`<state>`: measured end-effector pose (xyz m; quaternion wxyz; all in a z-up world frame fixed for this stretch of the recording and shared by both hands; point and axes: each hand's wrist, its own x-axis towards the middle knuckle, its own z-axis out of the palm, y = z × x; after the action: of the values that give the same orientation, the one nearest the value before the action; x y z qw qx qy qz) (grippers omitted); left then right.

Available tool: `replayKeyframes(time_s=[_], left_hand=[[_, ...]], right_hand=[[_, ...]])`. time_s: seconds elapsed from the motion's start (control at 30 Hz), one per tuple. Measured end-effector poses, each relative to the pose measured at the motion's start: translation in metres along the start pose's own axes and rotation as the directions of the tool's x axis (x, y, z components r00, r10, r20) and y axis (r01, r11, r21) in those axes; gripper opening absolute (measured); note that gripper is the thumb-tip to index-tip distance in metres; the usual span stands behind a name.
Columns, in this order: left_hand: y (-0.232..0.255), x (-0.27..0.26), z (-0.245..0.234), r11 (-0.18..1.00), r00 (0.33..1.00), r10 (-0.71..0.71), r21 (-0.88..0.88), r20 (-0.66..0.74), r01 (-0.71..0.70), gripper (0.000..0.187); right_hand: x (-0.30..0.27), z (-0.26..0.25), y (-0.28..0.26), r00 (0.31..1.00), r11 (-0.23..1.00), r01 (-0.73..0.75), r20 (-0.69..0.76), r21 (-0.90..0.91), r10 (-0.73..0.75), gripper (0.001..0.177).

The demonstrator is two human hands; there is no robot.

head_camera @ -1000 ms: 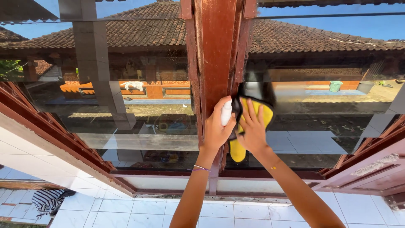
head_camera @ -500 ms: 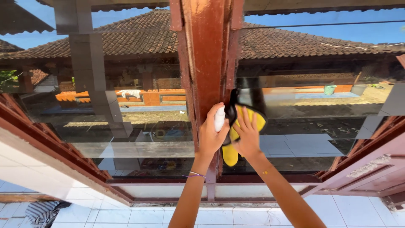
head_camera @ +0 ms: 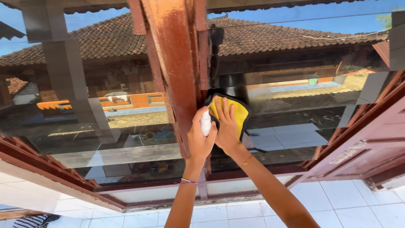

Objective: Clean the glass panes of a window using a spray and a cloth.

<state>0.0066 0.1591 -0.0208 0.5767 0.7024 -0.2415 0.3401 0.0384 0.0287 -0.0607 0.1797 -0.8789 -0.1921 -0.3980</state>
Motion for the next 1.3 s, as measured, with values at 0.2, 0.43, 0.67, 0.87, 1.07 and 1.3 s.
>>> replayKeyframes(time_s=[0.2,0.43,0.67,0.87,1.07,1.3], left_hand=[[0.001,-0.003,0.017,0.998,0.999,-0.046,0.042,-0.007,0.046,0.050],[-0.005,-0.012,0.023,0.991,0.992,-0.125,0.050,0.012,0.124,0.050],[0.000,-0.008,0.031,0.999,0.997,-0.048,-0.023,-0.058,0.047,0.051],[-0.003,-0.006,0.049,0.998,0.998,-0.049,0.029,-0.038,0.050,0.051],[-0.013,-0.015,0.050,0.996,0.996,-0.087,-0.003,-0.029,0.087,0.051],[-0.007,-0.013,0.049,0.990,0.996,-0.087,0.108,-0.031,0.090,0.052]], right_hand=[[-0.064,-0.044,0.116,0.944,0.933,-0.329,-0.021,-0.142,0.330,0.082],[-0.009,-0.082,0.099,0.544,0.553,-0.483,-0.263,0.679,0.797,0.088],[0.005,-0.022,0.032,0.987,0.996,-0.090,-0.139,-0.024,0.086,0.071],[-0.039,-0.064,0.110,0.993,0.978,-0.118,-0.016,-0.171,0.117,0.078],[-0.013,-0.076,0.147,0.720,0.805,-0.502,-0.363,0.316,0.592,0.065],[0.036,-0.002,0.038,0.749,0.645,-0.439,-0.142,0.626,0.647,0.099]])
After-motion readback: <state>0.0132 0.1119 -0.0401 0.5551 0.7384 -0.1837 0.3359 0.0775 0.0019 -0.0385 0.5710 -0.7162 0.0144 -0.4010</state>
